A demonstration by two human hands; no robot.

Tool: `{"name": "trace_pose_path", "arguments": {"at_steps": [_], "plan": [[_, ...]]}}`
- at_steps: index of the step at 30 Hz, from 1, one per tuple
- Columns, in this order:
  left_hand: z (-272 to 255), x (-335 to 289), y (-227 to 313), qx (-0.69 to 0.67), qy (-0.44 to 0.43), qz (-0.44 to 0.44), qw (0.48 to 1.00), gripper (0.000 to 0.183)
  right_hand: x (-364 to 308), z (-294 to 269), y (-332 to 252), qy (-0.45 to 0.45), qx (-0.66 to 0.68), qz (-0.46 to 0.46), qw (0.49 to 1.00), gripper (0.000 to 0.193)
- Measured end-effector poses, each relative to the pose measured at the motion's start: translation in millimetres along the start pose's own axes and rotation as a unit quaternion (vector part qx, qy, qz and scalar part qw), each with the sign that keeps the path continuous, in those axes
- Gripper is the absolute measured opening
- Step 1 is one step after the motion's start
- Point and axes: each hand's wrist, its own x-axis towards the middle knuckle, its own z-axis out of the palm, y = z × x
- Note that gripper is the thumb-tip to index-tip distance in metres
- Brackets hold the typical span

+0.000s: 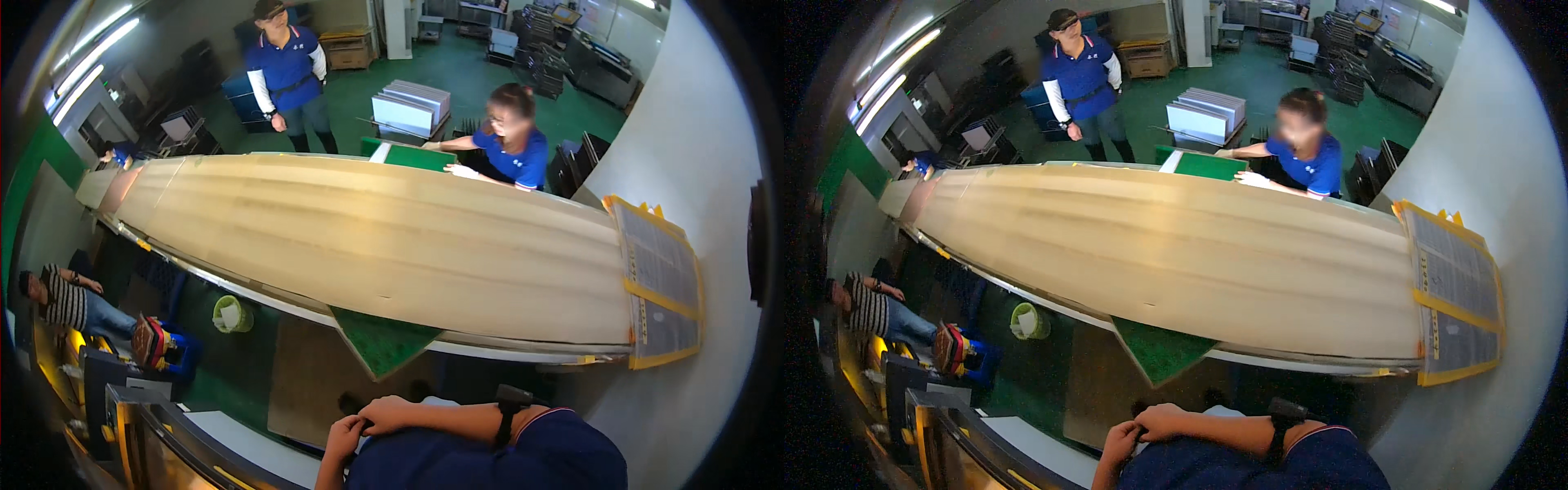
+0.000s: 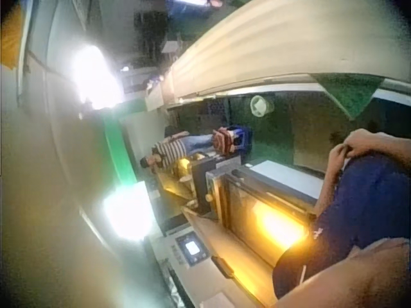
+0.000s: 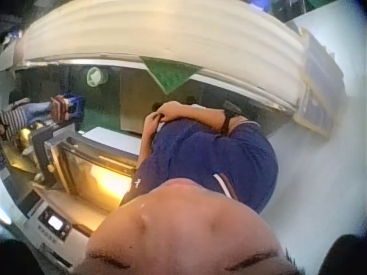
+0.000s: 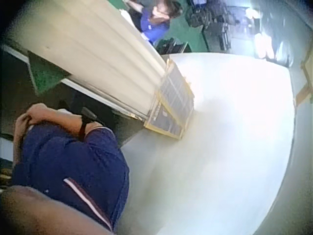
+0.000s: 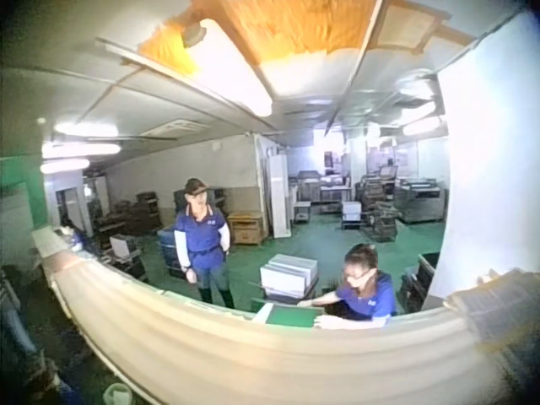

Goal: Operate an LED exposure machine to process circuit board panels.

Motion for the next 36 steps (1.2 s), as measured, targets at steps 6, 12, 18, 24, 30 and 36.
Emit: {"name": "trace_pose_path", "arguments": {"at_steps": [6,12,18,24,30,36], "plan": [[25,-37,25,0.035,0.062,0.005,0.997,0.024,-11,8,11,-0.031,-0.02,0.015,0.999,0.033],[34,-85,1,-0.017,0.13,-0.021,0.991,0.025,5,26,-5,-0.092,-0.061,-0.066,0.992,0.033],[42,-139,-40,-0.054,0.252,-0.001,0.966,0.024,25,55,-45,-0.2,-0.094,-0.132,0.966,0.032],[53,-196,-101,-0.086,0.347,-0.073,0.931,0.025,53,112,-84,-0.299,-0.116,-0.22,0.921,0.034],[47,-264,-87,-0.109,0.402,-0.105,0.903,0.031,70,161,-135,-0.363,-0.164,-0.284,0.872,0.044],[59,-307,-162,-0.141,0.529,-0.055,0.835,0.032,85,237,-170,-0.377,-0.16,-0.245,0.879,0.037]]}}
